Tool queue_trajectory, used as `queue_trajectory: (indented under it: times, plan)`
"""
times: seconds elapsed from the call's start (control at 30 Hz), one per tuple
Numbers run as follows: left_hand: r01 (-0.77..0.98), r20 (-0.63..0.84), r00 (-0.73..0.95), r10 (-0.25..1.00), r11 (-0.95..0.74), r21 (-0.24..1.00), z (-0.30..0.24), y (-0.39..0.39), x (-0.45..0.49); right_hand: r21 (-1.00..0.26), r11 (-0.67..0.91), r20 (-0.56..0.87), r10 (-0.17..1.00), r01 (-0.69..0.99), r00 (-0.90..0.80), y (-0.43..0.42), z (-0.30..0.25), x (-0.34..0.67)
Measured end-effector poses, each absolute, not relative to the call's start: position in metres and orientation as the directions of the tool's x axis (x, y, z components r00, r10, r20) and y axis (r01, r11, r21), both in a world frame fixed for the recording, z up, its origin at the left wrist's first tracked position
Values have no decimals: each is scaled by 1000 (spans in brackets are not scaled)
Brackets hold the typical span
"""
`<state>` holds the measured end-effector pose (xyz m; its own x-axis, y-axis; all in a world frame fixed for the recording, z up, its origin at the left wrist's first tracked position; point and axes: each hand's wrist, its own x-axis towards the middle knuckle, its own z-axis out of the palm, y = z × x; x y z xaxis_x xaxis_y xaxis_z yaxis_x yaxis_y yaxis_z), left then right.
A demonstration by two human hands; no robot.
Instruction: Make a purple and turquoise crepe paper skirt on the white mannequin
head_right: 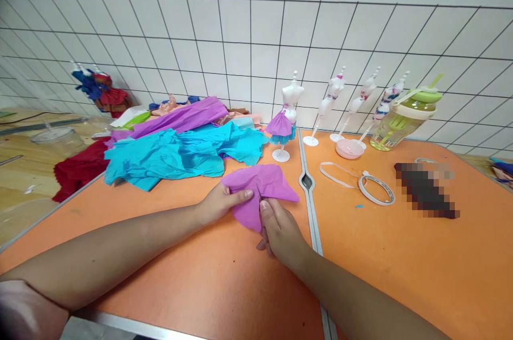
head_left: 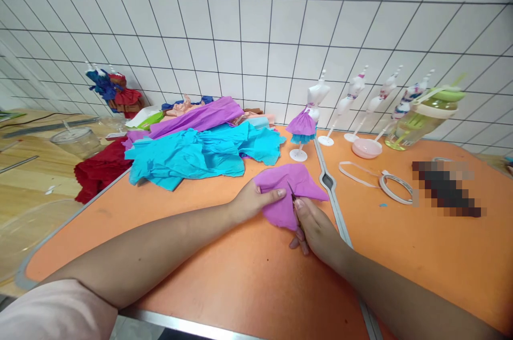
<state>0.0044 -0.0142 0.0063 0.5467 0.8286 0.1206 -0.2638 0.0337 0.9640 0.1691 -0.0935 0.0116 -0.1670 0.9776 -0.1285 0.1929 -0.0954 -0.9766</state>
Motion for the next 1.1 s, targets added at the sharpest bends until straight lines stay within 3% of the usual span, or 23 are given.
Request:
queue_trajectory:
  times: [0.27, 0.47, 0.8, 1.1]
  plan:
    - [-184, 105, 452, 886, -23, 983, 11, -15, 8, -977, -90, -122, 980, 192, -158, -92, 11, 169]
    - [-126, 189, 365, 912, -153, 980, 10, -13, 10, -981, -99, -129, 975, 168, -179, -94, 8, 167]
    - [-234, 82, 420, 904, 21, 972, 12, -18, 11, -981, -102, -123, 985, 163, -123, -92, 7, 165]
    - [-225, 103, 380, 919, -16, 974, 10, -13, 8, -974, -95, -123, 984, 208, -129, -91, 6, 166]
